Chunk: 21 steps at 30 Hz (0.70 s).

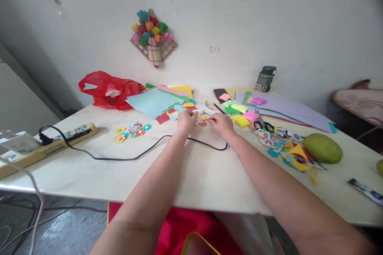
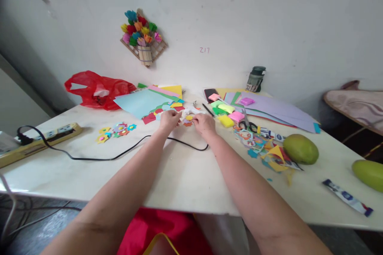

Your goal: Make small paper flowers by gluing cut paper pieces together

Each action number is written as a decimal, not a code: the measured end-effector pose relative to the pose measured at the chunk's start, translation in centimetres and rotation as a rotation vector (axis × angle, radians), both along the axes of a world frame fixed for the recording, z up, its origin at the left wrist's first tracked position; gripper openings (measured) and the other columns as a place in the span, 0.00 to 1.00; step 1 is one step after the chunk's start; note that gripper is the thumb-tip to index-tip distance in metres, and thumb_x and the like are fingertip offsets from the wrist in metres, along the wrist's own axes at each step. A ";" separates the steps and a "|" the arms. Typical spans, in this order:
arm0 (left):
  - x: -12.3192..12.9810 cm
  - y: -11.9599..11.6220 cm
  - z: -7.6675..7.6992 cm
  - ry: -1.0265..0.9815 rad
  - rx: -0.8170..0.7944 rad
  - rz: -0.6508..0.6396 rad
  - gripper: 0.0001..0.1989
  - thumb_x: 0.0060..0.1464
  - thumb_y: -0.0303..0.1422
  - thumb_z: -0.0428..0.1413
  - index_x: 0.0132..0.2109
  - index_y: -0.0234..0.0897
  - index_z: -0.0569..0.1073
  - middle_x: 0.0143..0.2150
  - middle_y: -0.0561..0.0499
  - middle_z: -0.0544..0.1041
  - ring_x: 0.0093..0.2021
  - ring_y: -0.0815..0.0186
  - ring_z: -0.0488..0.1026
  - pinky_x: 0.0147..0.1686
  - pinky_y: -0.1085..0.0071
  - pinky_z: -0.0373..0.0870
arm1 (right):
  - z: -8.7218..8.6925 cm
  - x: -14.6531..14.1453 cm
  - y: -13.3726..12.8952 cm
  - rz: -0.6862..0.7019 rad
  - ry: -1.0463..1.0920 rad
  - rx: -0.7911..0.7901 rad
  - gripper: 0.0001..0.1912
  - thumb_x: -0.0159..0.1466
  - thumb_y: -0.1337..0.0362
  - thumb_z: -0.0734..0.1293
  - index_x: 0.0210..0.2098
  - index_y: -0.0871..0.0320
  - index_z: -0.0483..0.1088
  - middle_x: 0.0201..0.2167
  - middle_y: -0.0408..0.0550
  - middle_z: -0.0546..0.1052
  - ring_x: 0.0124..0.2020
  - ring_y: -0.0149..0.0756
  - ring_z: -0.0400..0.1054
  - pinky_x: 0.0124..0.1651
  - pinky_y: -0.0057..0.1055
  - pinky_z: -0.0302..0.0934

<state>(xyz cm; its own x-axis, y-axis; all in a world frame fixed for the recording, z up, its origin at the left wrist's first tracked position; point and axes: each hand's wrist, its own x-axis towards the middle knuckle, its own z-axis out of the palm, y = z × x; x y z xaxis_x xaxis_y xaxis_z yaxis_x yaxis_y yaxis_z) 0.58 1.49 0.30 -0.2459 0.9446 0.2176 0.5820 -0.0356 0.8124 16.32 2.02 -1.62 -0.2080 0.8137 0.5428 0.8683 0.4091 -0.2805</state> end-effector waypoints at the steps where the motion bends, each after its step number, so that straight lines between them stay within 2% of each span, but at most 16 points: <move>1: 0.2 -0.1 -0.4 -0.007 0.004 -0.047 0.12 0.49 0.37 0.51 0.25 0.34 0.71 0.21 0.48 0.75 0.22 0.68 0.72 0.25 0.75 0.67 | 0.1 0.0 -0.1 0.014 -0.018 0.010 0.07 0.58 0.63 0.64 0.30 0.54 0.76 0.33 0.46 0.79 0.36 0.36 0.70 0.38 0.31 0.57; 4: 0.4 -0.2 -0.9 -0.106 -0.013 -0.167 0.10 0.50 0.34 0.50 0.27 0.33 0.71 0.25 0.49 0.76 0.21 0.70 0.72 0.24 0.76 0.67 | 0.1 -0.2 -0.1 0.046 -0.038 0.034 0.08 0.58 0.63 0.64 0.30 0.53 0.77 0.33 0.45 0.79 0.36 0.36 0.70 0.39 0.30 0.57; 6: 0.3 -0.1 -0.9 -0.140 -0.010 -0.197 0.09 0.49 0.34 0.49 0.29 0.33 0.71 0.27 0.49 0.77 0.21 0.71 0.72 0.23 0.77 0.67 | 0.1 -0.3 -0.2 0.060 -0.034 0.043 0.09 0.58 0.63 0.64 0.29 0.52 0.77 0.32 0.44 0.79 0.35 0.35 0.71 0.39 0.29 0.57; 14: -0.4 0.1 -1.6 -0.013 0.124 -0.095 0.09 0.49 0.32 0.48 0.29 0.34 0.72 0.25 0.50 0.77 0.23 0.69 0.73 0.29 0.75 0.67 | 0.1 -0.5 -0.4 0.020 0.067 -0.042 0.09 0.56 0.61 0.64 0.31 0.52 0.77 0.28 0.44 0.79 0.32 0.35 0.71 0.33 0.28 0.58; 21: -0.4 -0.2 -1.4 -0.007 0.109 -0.100 0.10 0.49 0.31 0.48 0.31 0.34 0.73 0.25 0.50 0.77 0.21 0.70 0.72 0.27 0.75 0.66 | 0.3 -0.1 -0.3 0.025 0.133 -0.122 0.10 0.55 0.62 0.65 0.33 0.53 0.77 0.30 0.44 0.79 0.33 0.35 0.71 0.34 0.27 0.60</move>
